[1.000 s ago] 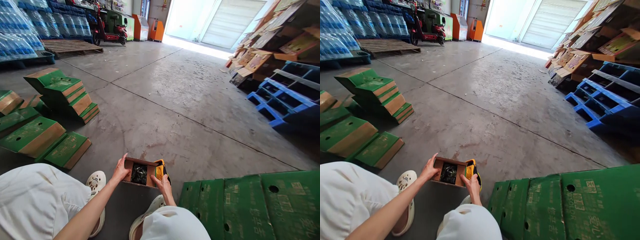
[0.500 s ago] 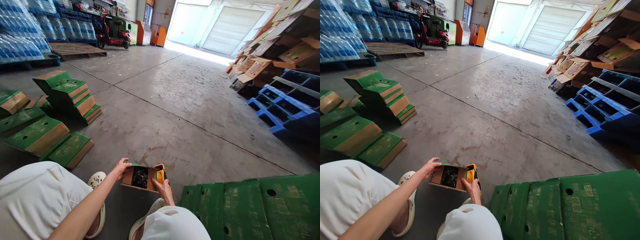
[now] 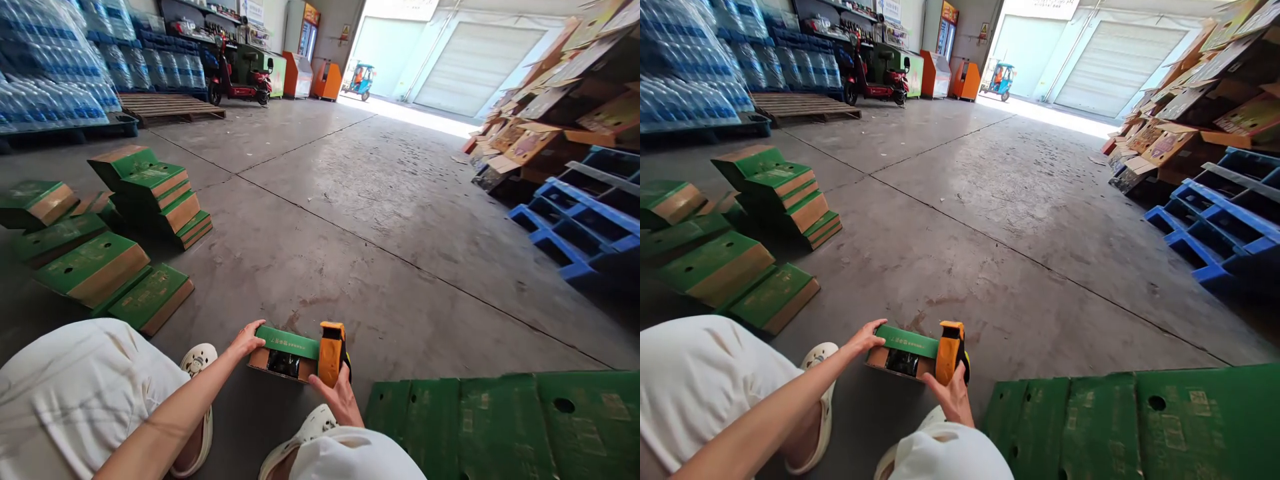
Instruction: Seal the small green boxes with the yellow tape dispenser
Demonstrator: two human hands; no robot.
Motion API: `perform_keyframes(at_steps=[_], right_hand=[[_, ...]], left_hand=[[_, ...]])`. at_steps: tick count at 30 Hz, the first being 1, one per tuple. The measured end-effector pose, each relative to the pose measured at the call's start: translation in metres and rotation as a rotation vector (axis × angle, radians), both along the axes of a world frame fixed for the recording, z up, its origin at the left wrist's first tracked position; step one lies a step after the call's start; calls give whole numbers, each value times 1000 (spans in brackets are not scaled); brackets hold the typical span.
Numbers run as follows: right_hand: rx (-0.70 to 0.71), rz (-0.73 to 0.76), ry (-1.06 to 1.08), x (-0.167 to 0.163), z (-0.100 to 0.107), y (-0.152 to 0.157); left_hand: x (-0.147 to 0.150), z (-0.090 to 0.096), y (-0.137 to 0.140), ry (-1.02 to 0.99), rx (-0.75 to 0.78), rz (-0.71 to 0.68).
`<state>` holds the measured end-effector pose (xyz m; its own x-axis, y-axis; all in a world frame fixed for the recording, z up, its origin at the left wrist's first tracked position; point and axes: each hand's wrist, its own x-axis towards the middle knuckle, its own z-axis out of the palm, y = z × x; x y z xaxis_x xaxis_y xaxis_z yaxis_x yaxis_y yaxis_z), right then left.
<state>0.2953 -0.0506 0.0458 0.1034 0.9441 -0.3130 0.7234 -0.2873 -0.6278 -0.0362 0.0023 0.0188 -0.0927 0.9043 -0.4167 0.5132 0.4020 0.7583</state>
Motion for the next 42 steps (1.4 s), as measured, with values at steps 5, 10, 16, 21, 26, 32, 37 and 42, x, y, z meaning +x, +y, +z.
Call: perform_keyframes(at_steps=[5, 10, 16, 21, 26, 32, 37, 42], right_hand=[[249, 186, -266, -17, 8, 3], [249, 336, -371, -30, 28, 27], [145, 416, -430, -43, 26, 57], [113, 402, -363, -36, 14, 58], [92, 319, -355, -31, 4, 49], [107, 294, -347, -30, -3, 48], [113, 291, -333, -28, 0, 53], [61, 284, -334, -25, -1, 53]], left_hand=[[-5, -10, 6, -53, -20, -65], [-9, -9, 10, -33, -33, -109], [2, -2, 4, 41, -20, -152], [53, -14, -33, 427, 309, -337], [82, -28, -60, 611, 486, -422], [76, -31, -61, 647, 550, -437], [78, -26, -66, 662, 528, -428], [83, -28, -68, 656, 490, -363]])
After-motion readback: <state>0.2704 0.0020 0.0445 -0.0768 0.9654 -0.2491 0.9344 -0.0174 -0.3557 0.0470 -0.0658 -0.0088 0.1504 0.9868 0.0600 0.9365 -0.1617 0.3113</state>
